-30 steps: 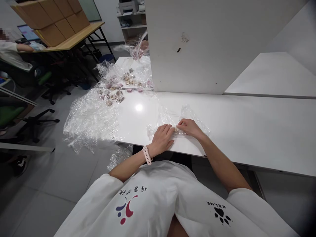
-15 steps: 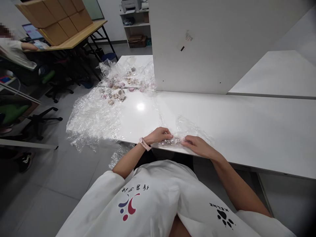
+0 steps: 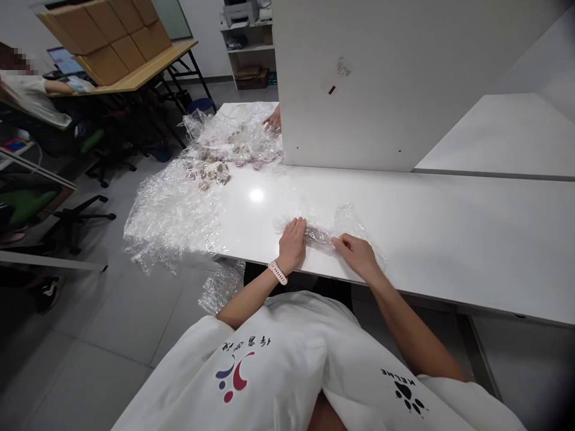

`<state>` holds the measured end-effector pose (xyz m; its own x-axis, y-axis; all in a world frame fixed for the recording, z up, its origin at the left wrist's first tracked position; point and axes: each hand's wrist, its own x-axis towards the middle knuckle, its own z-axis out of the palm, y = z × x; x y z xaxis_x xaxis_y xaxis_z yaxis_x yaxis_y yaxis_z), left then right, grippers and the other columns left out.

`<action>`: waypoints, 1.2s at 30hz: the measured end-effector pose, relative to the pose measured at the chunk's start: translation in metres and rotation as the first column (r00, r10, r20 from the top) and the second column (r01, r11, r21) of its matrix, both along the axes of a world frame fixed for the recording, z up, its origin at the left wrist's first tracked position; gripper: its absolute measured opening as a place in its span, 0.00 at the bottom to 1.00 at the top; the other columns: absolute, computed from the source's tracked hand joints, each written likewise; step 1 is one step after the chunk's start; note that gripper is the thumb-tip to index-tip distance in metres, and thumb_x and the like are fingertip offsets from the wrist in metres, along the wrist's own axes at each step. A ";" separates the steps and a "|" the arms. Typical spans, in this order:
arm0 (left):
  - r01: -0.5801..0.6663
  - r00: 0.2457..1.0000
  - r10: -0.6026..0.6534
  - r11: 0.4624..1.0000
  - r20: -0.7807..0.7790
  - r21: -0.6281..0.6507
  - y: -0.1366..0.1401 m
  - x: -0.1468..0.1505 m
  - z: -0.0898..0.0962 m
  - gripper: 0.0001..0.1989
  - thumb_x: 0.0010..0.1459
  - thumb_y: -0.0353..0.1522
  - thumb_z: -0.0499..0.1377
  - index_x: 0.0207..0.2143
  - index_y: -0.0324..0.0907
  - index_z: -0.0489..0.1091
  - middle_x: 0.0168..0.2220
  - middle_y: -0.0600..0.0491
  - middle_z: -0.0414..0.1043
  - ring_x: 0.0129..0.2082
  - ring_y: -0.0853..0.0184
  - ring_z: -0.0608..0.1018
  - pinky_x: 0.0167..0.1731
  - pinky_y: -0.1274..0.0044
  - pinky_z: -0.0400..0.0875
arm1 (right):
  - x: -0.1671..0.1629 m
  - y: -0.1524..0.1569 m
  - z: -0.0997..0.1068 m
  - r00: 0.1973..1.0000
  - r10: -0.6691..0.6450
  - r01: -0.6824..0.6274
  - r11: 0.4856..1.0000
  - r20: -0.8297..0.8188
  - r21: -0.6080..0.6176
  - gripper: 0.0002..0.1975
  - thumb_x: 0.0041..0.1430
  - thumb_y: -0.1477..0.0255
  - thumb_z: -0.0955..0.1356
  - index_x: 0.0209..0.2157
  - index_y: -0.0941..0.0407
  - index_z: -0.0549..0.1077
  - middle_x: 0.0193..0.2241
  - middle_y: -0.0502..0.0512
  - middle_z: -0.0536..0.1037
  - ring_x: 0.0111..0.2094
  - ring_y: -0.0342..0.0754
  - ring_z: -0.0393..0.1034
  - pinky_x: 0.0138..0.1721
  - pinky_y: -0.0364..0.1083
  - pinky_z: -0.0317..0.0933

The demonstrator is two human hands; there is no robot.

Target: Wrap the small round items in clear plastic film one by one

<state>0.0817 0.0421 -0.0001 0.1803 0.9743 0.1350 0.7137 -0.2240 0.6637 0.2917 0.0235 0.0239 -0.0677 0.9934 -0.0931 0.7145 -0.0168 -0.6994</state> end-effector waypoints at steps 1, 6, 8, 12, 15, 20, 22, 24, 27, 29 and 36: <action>-0.043 0.987 0.047 0.998 0.152 -0.035 0.002 0.001 0.001 0.26 0.62 0.24 0.49 0.62 0.39 0.63 0.64 0.44 0.64 0.66 0.57 0.63 0.65 0.62 0.56 | -0.003 -0.009 -0.001 0.995 -0.080 0.071 0.987 0.055 0.144 0.21 0.63 0.53 0.61 0.31 0.55 0.74 0.32 0.56 0.77 0.35 0.50 0.67 0.37 0.47 0.57; -0.046 0.555 0.403 0.888 0.728 -0.457 -0.005 0.001 0.029 0.25 0.62 0.31 0.57 0.63 0.43 0.65 0.42 0.48 0.78 0.36 0.68 0.77 0.42 0.73 0.72 | -0.016 -0.050 -0.008 0.955 -0.295 0.294 0.925 -0.032 0.240 0.24 0.61 0.50 0.64 0.44 0.55 0.76 0.39 0.60 0.77 0.36 0.51 0.69 0.41 0.51 0.62; 0.046 0.330 0.488 0.847 0.808 -0.530 -0.011 0.006 0.041 0.25 0.60 0.30 0.61 0.60 0.43 0.68 0.40 0.50 0.78 0.33 0.72 0.76 0.41 0.77 0.71 | -0.020 -0.053 -0.009 0.898 -0.335 0.348 0.937 -0.286 -0.006 0.29 0.59 0.46 0.64 0.49 0.55 0.74 0.40 0.59 0.77 0.33 0.49 0.70 0.39 0.51 0.65; 0.258 0.093 0.526 0.807 0.845 -0.531 -0.029 0.026 0.053 0.26 0.51 0.29 0.68 0.54 0.43 0.73 0.45 0.51 0.78 0.39 0.71 0.77 0.44 0.78 0.70 | -0.025 -0.041 0.004 0.476 -0.396 0.103 0.912 -0.785 -0.398 0.36 0.58 0.41 0.62 0.58 0.51 0.69 0.50 0.59 0.76 0.45 0.54 0.73 0.42 0.52 0.70; 0.355 0.183 0.539 0.744 0.822 -0.566 -0.042 0.034 0.053 0.24 0.48 0.31 0.70 0.50 0.41 0.76 0.40 0.50 0.79 0.35 0.70 0.78 0.40 0.77 0.70 | -0.029 -0.035 0.014 0.323 -0.336 -0.121 0.912 -0.885 -0.391 0.39 0.52 0.45 0.70 0.61 0.50 0.66 0.52 0.57 0.76 0.51 0.55 0.72 0.49 0.52 0.68; 0.123 0.549 0.278 0.906 0.789 -0.405 -0.048 0.019 0.060 0.10 0.57 0.34 0.61 0.40 0.40 0.77 0.38 0.48 0.79 0.37 0.64 0.78 0.41 0.72 0.71 | -0.034 -0.040 0.012 0.398 -0.276 -0.181 0.911 -0.875 -0.370 0.41 0.49 0.62 0.77 0.63 0.49 0.64 0.55 0.55 0.74 0.55 0.53 0.69 0.56 0.52 0.63; 0.051 0.749 0.080 0.983 0.658 -0.178 -0.043 0.008 0.071 0.10 0.59 0.33 0.58 0.42 0.43 0.76 0.45 0.47 0.77 0.46 0.60 0.76 0.49 0.67 0.68 | -0.028 -0.040 0.012 0.444 -0.212 -0.217 0.917 -0.871 -0.334 0.38 0.52 0.62 0.76 0.63 0.50 0.65 0.53 0.55 0.76 0.53 0.52 0.71 0.55 0.52 0.64; 0.126 0.853 -0.111 0.992 0.509 0.006 -0.036 -0.004 0.084 0.13 0.60 0.35 0.58 0.46 0.46 0.75 0.56 0.48 0.72 0.58 0.56 0.69 0.59 0.61 0.60 | -0.017 -0.040 0.018 0.529 -0.078 -0.310 0.909 -0.845 -0.279 0.34 0.53 0.61 0.75 0.61 0.50 0.67 0.49 0.54 0.78 0.50 0.51 0.72 0.53 0.51 0.65; 0.422 0.782 -0.358 0.907 0.510 -0.011 -0.024 -0.013 0.096 0.19 0.63 0.42 0.56 0.54 0.48 0.71 0.62 0.48 0.65 0.65 0.54 0.62 0.64 0.60 0.51 | 0.002 -0.041 0.037 0.644 0.240 -0.539 0.816 -0.726 -0.208 0.23 0.54 0.61 0.74 0.50 0.53 0.76 0.40 0.53 0.80 0.41 0.50 0.74 0.45 0.48 0.68; 0.615 0.636 -0.379 0.775 0.672 -0.145 -0.023 -0.011 0.094 0.23 0.64 0.47 0.54 0.57 0.47 0.69 0.59 0.46 0.69 0.61 0.55 0.67 0.62 0.62 0.57 | 0.012 -0.041 0.048 0.687 0.370 -0.575 0.803 -0.626 -0.157 0.16 0.54 0.60 0.74 0.40 0.55 0.79 0.34 0.52 0.79 0.35 0.49 0.73 0.40 0.47 0.68; 0.614 0.287 0.298 0.673 0.910 -0.414 -0.048 0.032 0.066 0.24 0.54 0.50 0.65 0.43 0.41 0.72 0.38 0.49 0.73 0.37 0.67 0.76 0.40 0.75 0.70 | 0.011 -0.032 0.045 0.849 -0.024 0.185 0.949 -0.527 0.255 0.23 0.51 0.61 0.76 0.49 0.49 0.75 0.53 0.55 0.72 0.54 0.54 0.68 0.53 0.51 0.66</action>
